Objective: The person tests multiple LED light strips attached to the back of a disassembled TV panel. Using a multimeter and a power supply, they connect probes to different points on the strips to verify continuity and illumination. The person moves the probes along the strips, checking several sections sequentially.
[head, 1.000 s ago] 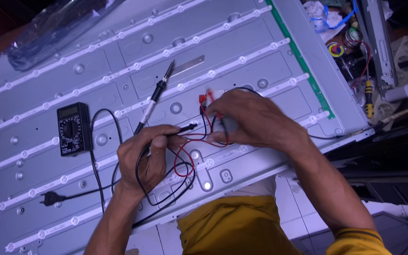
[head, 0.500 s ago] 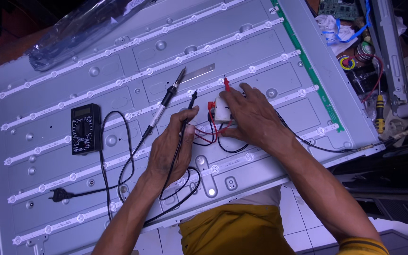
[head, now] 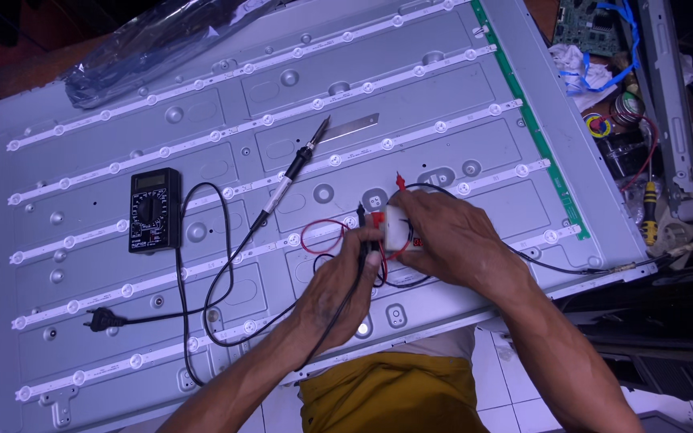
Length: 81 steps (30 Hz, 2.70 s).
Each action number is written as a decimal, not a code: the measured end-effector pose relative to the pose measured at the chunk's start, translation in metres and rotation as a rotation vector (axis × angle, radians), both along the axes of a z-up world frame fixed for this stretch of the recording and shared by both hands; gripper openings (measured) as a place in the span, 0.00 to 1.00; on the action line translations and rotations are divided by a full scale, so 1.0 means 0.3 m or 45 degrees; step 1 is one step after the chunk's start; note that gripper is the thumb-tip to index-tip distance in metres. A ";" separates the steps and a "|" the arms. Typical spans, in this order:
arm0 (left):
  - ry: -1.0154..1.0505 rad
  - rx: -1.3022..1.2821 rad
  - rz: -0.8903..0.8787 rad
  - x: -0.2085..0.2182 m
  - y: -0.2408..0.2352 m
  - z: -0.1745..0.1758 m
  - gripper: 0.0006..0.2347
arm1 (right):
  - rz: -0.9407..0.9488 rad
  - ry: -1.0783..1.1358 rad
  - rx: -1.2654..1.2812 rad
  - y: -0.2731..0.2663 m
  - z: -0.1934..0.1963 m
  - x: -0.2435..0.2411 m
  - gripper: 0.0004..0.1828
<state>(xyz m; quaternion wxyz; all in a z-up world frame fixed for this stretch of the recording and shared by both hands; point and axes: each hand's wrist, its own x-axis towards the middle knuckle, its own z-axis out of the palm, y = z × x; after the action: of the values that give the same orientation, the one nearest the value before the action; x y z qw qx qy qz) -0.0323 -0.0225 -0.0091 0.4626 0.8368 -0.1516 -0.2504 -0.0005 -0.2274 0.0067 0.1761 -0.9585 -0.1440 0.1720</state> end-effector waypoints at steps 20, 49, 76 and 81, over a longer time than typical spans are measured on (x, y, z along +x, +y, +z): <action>0.118 0.005 0.090 -0.149 0.010 -0.079 0.25 | 0.289 -0.323 -0.252 0.036 -0.210 -0.097 0.39; -0.304 -0.133 0.118 -0.163 0.146 -0.050 0.19 | 0.127 -0.050 -0.009 0.100 -0.064 0.044 0.20; -0.478 -0.238 0.520 -0.144 0.183 -0.007 0.14 | 0.367 0.069 0.325 0.179 0.014 0.079 0.10; -0.470 -0.450 0.739 -0.144 0.198 -0.007 0.16 | 0.638 0.529 0.625 0.133 0.072 0.006 0.13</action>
<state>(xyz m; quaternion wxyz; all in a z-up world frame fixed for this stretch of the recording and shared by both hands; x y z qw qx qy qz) -0.0756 0.0368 -0.0113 0.6163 0.7833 -0.0299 0.0758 0.0014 -0.1876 0.0282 0.3774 -0.7682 -0.3714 0.3600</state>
